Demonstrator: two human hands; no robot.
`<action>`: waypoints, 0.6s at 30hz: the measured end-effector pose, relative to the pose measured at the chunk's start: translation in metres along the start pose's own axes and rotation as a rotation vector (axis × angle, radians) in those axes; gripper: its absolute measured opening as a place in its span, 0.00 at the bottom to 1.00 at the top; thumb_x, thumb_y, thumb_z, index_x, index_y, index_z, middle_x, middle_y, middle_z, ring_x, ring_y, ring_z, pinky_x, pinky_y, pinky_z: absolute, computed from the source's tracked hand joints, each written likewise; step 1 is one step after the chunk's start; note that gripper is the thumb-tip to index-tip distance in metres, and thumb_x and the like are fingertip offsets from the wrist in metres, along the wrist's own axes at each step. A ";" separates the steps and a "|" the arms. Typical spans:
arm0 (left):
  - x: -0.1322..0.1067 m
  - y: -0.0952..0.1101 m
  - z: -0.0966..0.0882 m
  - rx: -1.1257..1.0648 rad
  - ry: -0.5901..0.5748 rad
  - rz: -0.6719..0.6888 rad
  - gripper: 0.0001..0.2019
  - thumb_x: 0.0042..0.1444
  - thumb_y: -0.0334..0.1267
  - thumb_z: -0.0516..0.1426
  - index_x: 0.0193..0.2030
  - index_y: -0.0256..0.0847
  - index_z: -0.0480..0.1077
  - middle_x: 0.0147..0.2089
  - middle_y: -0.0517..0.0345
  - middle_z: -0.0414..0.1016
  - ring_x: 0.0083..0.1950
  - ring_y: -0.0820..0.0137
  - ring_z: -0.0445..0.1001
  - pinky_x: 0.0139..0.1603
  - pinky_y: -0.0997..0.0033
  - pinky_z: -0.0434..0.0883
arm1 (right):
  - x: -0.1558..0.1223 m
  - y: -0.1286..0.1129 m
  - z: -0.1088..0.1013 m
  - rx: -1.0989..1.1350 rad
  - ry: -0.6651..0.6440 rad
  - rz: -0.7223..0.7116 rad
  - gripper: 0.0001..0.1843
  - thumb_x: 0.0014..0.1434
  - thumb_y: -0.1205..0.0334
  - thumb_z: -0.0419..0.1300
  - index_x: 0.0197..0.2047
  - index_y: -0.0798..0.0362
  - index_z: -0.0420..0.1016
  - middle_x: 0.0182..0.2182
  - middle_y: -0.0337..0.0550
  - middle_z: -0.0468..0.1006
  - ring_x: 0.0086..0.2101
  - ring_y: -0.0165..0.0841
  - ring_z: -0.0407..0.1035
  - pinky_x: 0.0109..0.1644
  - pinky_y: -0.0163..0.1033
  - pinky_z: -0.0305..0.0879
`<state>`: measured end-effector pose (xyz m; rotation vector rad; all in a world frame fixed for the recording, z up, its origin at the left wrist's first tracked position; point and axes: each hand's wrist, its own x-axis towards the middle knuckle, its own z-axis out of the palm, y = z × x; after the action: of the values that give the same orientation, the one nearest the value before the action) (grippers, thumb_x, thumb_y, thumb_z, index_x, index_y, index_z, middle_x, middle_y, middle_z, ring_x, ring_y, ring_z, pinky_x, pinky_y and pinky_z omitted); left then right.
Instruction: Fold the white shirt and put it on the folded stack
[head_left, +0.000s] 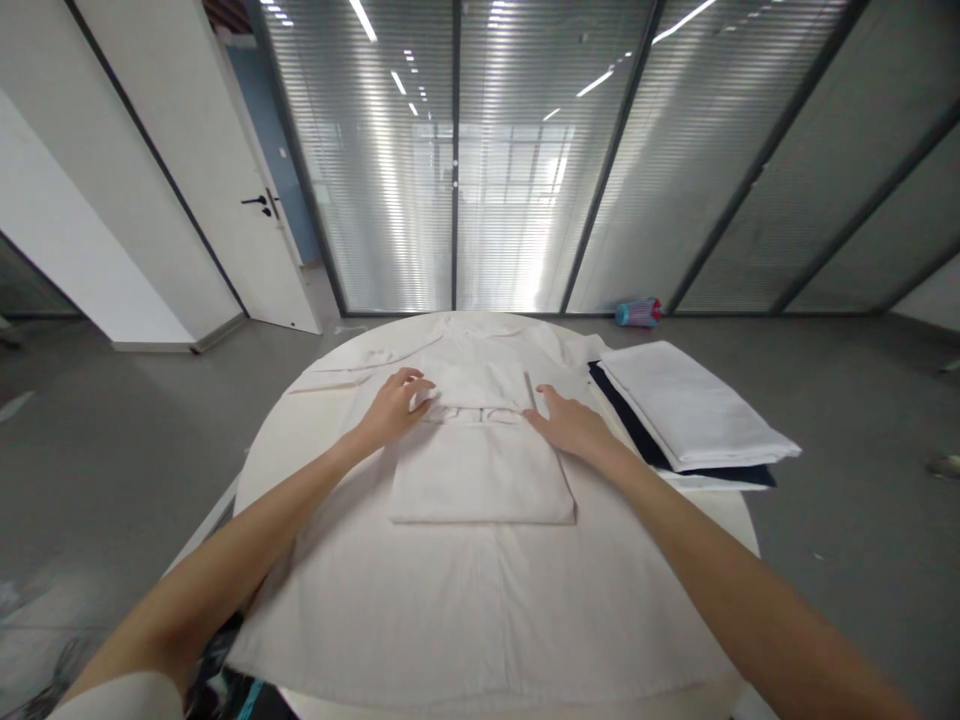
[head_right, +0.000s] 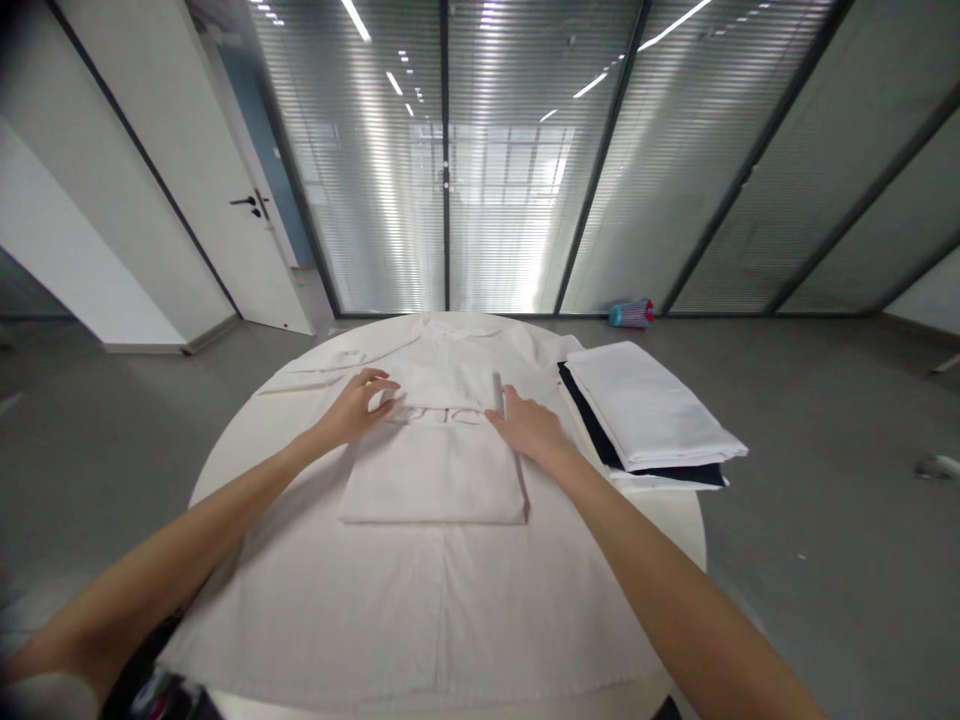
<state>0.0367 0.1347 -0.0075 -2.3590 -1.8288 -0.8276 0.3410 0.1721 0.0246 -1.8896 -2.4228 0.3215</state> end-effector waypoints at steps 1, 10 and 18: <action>-0.003 0.005 -0.005 0.016 -0.053 0.003 0.13 0.61 0.38 0.56 0.51 0.41 0.75 0.51 0.46 0.73 0.52 0.59 0.73 0.55 0.59 0.69 | -0.009 0.004 0.001 0.033 -0.042 -0.025 0.34 0.67 0.44 0.50 0.69 0.55 0.56 0.45 0.58 0.79 0.47 0.52 0.73 0.46 0.47 0.64; -0.063 0.027 -0.052 -0.405 -0.631 -0.397 0.29 0.62 0.60 0.51 0.64 0.45 0.59 0.24 0.65 0.70 0.23 0.69 0.70 0.28 0.71 0.64 | -0.090 0.039 0.030 0.581 -0.135 -0.143 0.39 0.66 0.51 0.49 0.74 0.60 0.44 0.21 0.32 0.69 0.26 0.36 0.67 0.35 0.39 0.59; -0.115 0.025 -0.050 -0.868 -0.511 -0.468 0.36 0.56 0.48 0.62 0.68 0.47 0.54 0.30 0.69 0.66 0.24 0.76 0.67 0.26 0.75 0.61 | -0.094 0.043 0.051 0.657 0.000 -0.165 0.37 0.63 0.50 0.51 0.71 0.58 0.51 0.24 0.33 0.67 0.26 0.34 0.65 0.35 0.40 0.60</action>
<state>0.0220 0.0077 -0.0079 -2.8437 -2.7297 -1.4002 0.3968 0.0849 -0.0253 -1.3889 -2.0787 0.9594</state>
